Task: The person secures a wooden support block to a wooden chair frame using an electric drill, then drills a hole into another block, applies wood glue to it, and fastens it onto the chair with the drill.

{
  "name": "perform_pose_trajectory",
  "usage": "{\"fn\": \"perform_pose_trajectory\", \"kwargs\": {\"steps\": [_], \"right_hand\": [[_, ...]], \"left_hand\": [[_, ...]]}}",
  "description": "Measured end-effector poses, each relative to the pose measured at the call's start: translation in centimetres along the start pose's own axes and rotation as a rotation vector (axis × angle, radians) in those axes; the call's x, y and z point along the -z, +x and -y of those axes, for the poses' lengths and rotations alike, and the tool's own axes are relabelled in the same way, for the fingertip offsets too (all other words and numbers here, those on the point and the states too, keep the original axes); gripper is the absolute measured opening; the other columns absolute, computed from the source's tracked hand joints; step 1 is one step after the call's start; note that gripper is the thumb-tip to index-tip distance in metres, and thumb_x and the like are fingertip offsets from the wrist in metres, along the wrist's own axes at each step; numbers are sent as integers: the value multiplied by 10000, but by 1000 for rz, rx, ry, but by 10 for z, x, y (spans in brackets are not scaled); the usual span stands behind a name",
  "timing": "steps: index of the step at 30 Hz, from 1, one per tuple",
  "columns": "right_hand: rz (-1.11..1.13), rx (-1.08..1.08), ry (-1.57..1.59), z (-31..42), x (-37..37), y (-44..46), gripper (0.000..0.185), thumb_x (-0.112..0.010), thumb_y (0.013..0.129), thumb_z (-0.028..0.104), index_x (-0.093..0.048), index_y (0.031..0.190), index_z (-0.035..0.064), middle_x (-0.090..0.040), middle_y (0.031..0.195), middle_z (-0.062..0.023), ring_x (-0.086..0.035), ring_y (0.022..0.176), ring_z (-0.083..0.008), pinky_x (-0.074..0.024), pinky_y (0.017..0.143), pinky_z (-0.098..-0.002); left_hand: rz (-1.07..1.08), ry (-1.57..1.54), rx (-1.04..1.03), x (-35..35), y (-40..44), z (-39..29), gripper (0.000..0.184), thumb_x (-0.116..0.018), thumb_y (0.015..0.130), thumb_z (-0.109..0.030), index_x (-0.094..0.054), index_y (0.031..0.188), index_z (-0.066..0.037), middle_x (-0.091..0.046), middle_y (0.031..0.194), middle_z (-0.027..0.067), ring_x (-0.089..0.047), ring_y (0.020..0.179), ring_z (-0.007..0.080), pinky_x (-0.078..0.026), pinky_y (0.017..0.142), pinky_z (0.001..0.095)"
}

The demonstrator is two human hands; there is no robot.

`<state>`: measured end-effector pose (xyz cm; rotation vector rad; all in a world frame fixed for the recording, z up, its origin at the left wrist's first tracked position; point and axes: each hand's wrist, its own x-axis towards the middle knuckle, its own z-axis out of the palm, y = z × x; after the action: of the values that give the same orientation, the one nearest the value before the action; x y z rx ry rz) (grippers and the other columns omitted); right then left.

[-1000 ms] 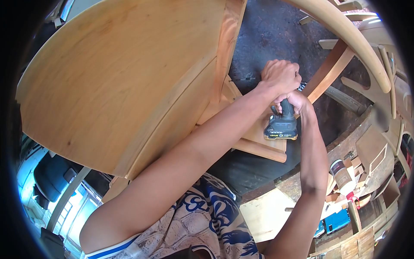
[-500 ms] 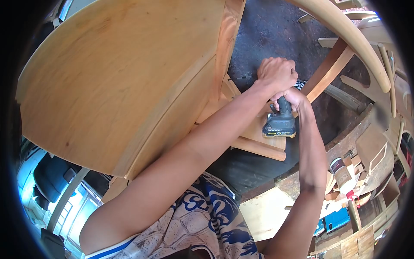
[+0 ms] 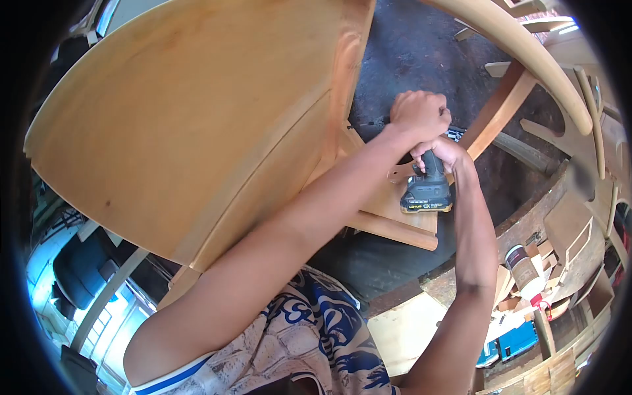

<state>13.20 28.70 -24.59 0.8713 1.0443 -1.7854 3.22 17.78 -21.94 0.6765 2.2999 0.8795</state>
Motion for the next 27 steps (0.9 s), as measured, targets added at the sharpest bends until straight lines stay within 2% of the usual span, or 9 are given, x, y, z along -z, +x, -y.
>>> {"fn": "perform_pose_trajectory", "kwargs": {"steps": [2, 4, 5, 7, 11, 13, 18, 24, 27], "right_hand": [[-15, 50, -17, 6, -1, -6, 162, -694, 780, 48, -642, 925, -2, -597, 679, -74, -589, 551, -172, -508, 536, -327], [-41, 104, -30, 6, -9, -17, 268, -693, 767, 68, -652, 1017, -19, -599, 671, -66, -584, 546, -162, -481, 501, -303], [-74, 165, -54, 12, -18, -31, 162, -723, 752, 100, -652, 855, -3, -615, 659, -71, -595, 526, -159, -494, 489, -295], [-134, 183, -157, 18, -17, -50, 146, -720, 743, 96, -653, 830, 0, -607, 639, -69, -586, 513, -156, -487, 480, -291], [-265, 133, -305, 24, -14, -98, 111, -725, 715, 78, -663, 761, -2, -594, 623, -70, -558, 489, -142, -451, 438, -292], [-312, 32, -366, 23, -15, -107, 102, -717, 703, 75, -659, 738, -3, -589, 619, -78, -558, 487, -150, -450, 432, -300], [-342, -11, -368, 7, -9, -83, 96, -722, 695, 43, -650, 736, -7, -596, 633, -88, -557, 483, -165, -429, 429, -296], [-324, -77, -390, 2, -18, -67, 73, -705, 703, 41, -650, 735, 6, -581, 628, -79, -553, 490, -164, -426, 435, -295], [-324, -73, -406, -3, -15, -64, 109, -682, 672, 52, -660, 752, -18, -602, 676, -123, -566, 502, -205, -444, 436, -341]], "left_hand": [[107, -59, 32, 18, 2, -4, 350, -654, 837, -443, -790, 951, -141, -750, 1045, 136, -699, 1017, 337, -524, 925, 441], [196, -45, -14, 18, 17, -1, 407, -667, 827, -508, -793, 982, -154, -745, 1084, 134, -686, 1058, 333, -517, 944, 424], [257, -42, -61, 16, 28, -2, 467, -680, 817, -573, -797, 1013, -166, -740, 1123, 131, -673, 1099, 330, -509, 962, 408], [398, -68, -134, 18, 38, -13, 517, -695, 789, -605, -798, 1042, -167, -736, 1142, 141, -671, 1098, 342, -502, 967, 402], [551, -102, -296, 31, 31, -36, 582, -759, 757, -617, -789, 1026, -102, -748, 1045, 133, -681, 1007, 266, -508, 907, 370], [591, -108, -310, 25, 28, -36, 584, -763, 764, -613, -787, 1030, -94, -747, 1033, 130, -678, 1002, 247, -507, 902, 360], [607, -227, -289, 4, 26, -11, 580, -804, 763, -569, -775, 1048, -65, -751, 1005, 107, -671, 993, 197, -502, 900, 344], [607, -244, -213, -3, 20, 12, 571, -818, 752, -550, -771, 1042, -61, -748, 996, 98, -667, 982, 194, -500, 904, 342], [602, -238, -205, -7, 19, 13, 580, -821, 740, -561, -770, 1044, -70, -746, 1005, 97, -668, 994, 204, -498, 910, 348]]}}
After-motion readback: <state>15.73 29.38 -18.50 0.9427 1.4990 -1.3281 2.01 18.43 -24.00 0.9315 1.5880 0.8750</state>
